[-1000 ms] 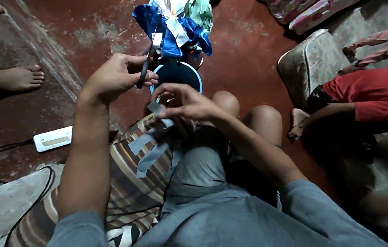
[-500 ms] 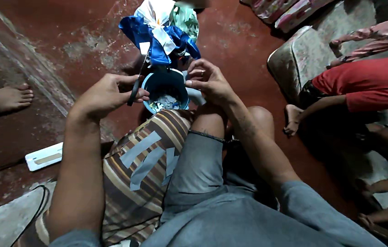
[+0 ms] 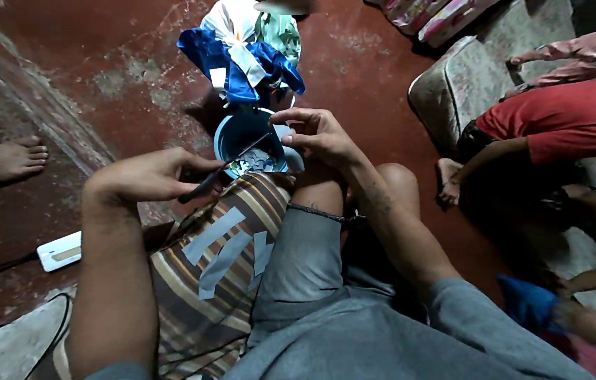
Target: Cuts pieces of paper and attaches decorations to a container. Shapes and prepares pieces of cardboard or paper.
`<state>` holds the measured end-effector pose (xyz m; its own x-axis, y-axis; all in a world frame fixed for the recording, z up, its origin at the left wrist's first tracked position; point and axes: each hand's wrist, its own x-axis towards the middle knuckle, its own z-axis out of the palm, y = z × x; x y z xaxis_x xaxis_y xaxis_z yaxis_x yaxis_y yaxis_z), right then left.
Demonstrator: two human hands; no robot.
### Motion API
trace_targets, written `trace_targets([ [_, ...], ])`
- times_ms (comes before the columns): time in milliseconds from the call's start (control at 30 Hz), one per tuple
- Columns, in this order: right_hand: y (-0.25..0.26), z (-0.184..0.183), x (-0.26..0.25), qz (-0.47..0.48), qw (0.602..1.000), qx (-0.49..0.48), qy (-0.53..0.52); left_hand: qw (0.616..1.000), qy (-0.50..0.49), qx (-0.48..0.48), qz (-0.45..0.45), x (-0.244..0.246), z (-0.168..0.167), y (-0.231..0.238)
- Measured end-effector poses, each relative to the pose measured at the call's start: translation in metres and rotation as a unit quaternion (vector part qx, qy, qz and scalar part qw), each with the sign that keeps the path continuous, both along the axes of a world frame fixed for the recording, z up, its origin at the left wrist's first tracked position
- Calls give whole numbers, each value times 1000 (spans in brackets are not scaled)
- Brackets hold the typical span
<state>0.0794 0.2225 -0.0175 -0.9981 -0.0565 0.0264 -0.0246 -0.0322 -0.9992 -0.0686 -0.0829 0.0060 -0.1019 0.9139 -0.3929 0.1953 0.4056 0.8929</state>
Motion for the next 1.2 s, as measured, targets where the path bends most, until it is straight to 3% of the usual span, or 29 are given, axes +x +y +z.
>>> trace_targets([
  [600,-4,2,1,57,998,8,-6,999,2,48,-10,12,-5,17],
  [1200,-7,3,4,83,993,-86,-5,977,-157,136,-46,19,-18,29],
])
